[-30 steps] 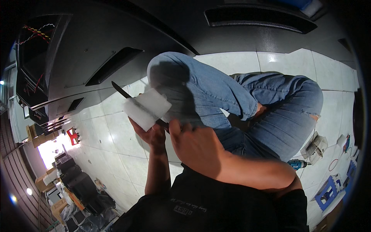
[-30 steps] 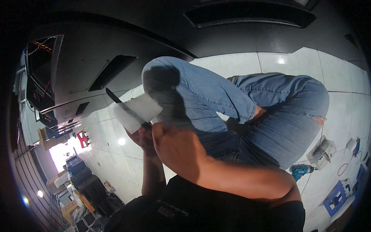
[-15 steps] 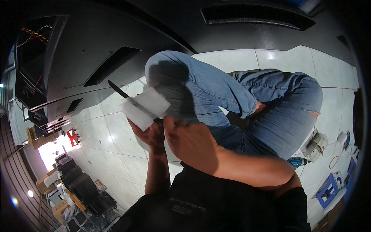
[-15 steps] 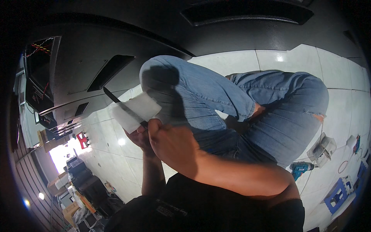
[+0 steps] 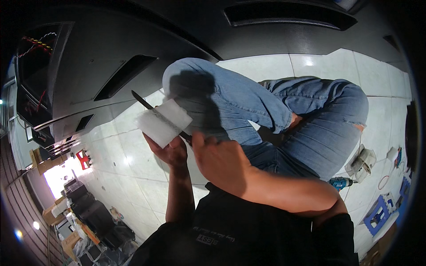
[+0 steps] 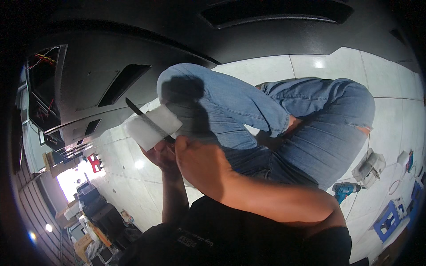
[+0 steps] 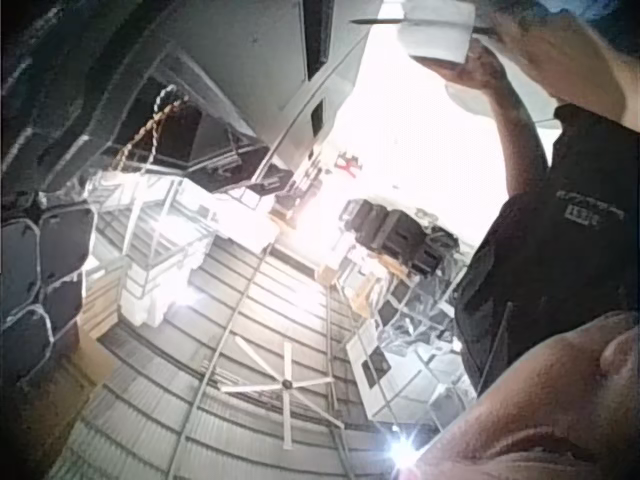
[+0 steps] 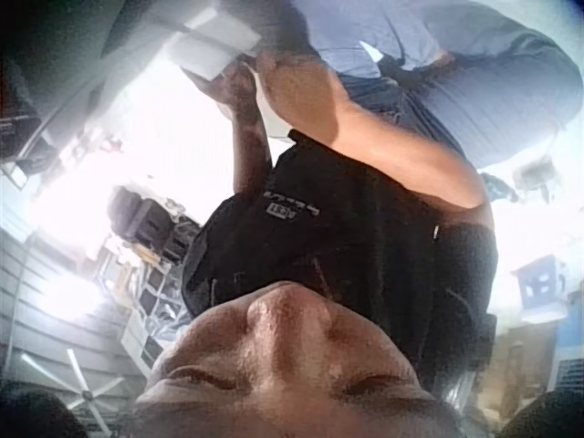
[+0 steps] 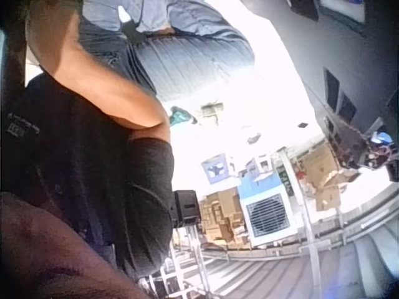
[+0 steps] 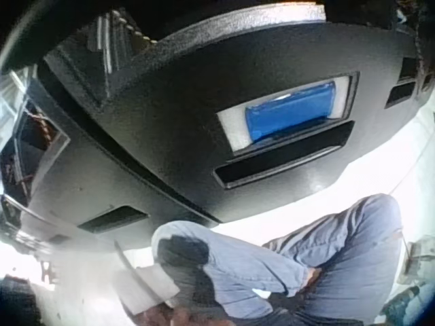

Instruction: The person sits on the floor and assembles a large black speaker. They cut a piece of white foam with a knife, insert it into the speaker, and then use a power drill to secure the speaker's cover with screws.

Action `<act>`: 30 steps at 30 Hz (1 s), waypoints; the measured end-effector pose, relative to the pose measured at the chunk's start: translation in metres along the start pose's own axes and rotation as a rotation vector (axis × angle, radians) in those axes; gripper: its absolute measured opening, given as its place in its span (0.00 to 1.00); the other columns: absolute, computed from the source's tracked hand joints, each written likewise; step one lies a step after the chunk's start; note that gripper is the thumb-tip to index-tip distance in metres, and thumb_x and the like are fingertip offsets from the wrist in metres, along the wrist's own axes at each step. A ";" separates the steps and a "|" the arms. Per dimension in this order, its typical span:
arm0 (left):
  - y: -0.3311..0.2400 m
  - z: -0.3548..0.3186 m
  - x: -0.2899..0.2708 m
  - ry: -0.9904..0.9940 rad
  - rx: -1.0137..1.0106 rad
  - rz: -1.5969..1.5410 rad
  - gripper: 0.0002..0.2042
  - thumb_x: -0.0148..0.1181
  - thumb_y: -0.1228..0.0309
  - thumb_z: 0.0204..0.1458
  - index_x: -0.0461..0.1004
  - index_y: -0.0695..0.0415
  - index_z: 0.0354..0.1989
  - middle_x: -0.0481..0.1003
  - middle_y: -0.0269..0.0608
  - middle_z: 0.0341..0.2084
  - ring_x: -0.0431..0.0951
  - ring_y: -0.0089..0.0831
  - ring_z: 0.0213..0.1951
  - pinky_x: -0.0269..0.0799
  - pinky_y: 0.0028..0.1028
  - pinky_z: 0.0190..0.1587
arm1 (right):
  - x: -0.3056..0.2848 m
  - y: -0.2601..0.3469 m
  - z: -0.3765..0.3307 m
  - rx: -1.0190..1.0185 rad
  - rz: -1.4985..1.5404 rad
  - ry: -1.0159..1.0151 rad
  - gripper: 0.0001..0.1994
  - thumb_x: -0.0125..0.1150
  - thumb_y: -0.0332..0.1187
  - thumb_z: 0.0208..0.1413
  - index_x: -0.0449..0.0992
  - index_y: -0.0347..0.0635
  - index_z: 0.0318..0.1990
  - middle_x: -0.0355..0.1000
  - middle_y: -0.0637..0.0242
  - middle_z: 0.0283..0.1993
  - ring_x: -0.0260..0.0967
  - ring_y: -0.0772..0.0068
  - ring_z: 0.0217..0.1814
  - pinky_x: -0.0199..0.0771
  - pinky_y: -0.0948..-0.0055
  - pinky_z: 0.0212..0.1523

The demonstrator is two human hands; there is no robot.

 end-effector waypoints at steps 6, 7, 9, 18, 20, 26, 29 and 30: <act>0.011 -0.004 -0.006 0.035 0.001 -0.083 0.45 0.67 0.52 0.51 0.52 0.69 0.68 0.67 0.52 0.59 0.69 0.41 0.60 0.66 0.38 0.62 | 0.009 -0.001 0.009 -0.015 -0.016 -0.007 0.07 0.58 0.29 0.54 0.67 0.38 0.34 0.72 0.64 0.20 0.77 0.67 0.19 0.74 0.73 0.17; 0.016 -0.006 -0.008 0.036 -0.009 -0.122 0.45 0.67 0.53 0.51 0.52 0.69 0.69 0.67 0.51 0.59 0.69 0.41 0.60 0.65 0.38 0.63 | 0.009 -0.001 0.012 -0.033 -0.021 -0.015 0.07 0.58 0.29 0.54 0.67 0.38 0.34 0.72 0.63 0.20 0.77 0.67 0.19 0.74 0.73 0.17; 0.018 -0.006 -0.010 0.026 -0.023 -0.188 0.45 0.68 0.56 0.49 0.50 0.69 0.70 0.66 0.50 0.59 0.69 0.42 0.60 0.65 0.39 0.64 | 0.006 -0.001 0.009 -0.006 -0.014 -0.026 0.07 0.58 0.29 0.54 0.67 0.38 0.34 0.72 0.63 0.20 0.77 0.67 0.19 0.74 0.74 0.17; 0.018 -0.008 -0.009 -0.057 -0.093 -0.281 0.48 0.72 0.61 0.46 0.49 0.66 0.71 0.64 0.50 0.60 0.67 0.43 0.62 0.64 0.43 0.65 | 0.016 -0.006 0.012 0.036 -0.100 0.040 0.07 0.59 0.30 0.54 0.67 0.39 0.34 0.72 0.65 0.21 0.76 0.70 0.19 0.74 0.75 0.16; 0.020 -0.007 -0.010 -0.038 -0.039 -0.317 0.48 0.72 0.60 0.47 0.49 0.66 0.71 0.64 0.50 0.60 0.67 0.43 0.62 0.64 0.43 0.65 | 0.017 -0.005 0.010 0.028 -0.143 0.027 0.07 0.59 0.30 0.53 0.67 0.39 0.34 0.71 0.65 0.21 0.76 0.71 0.19 0.74 0.75 0.17; 0.023 -0.008 -0.013 -0.045 -0.004 -0.319 0.52 0.76 0.51 0.45 0.49 0.65 0.71 0.64 0.50 0.60 0.66 0.43 0.62 0.65 0.44 0.64 | 0.028 -0.011 0.007 0.040 -0.173 0.030 0.09 0.59 0.31 0.53 0.68 0.38 0.35 0.71 0.66 0.21 0.75 0.72 0.19 0.73 0.75 0.17; 0.024 -0.009 -0.014 -0.102 -0.037 -0.276 0.56 0.77 0.47 0.43 0.48 0.65 0.72 0.64 0.50 0.61 0.67 0.43 0.62 0.65 0.43 0.63 | 0.027 -0.007 0.013 0.019 -0.243 -0.011 0.09 0.60 0.32 0.53 0.68 0.37 0.35 0.71 0.68 0.21 0.75 0.73 0.20 0.72 0.76 0.17; 0.021 -0.008 -0.015 -0.130 -0.038 -0.249 0.57 0.77 0.46 0.42 0.47 0.65 0.72 0.64 0.50 0.61 0.67 0.43 0.62 0.66 0.43 0.63 | 0.026 -0.006 0.012 0.016 -0.266 -0.011 0.09 0.60 0.32 0.53 0.68 0.37 0.36 0.70 0.68 0.21 0.75 0.74 0.20 0.72 0.76 0.17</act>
Point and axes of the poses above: each hand's wrist, its own z-axis towards the middle knuckle, its own x-axis out of the palm, y = z × x, the point moved 10 cm from there along z, towards the middle knuckle
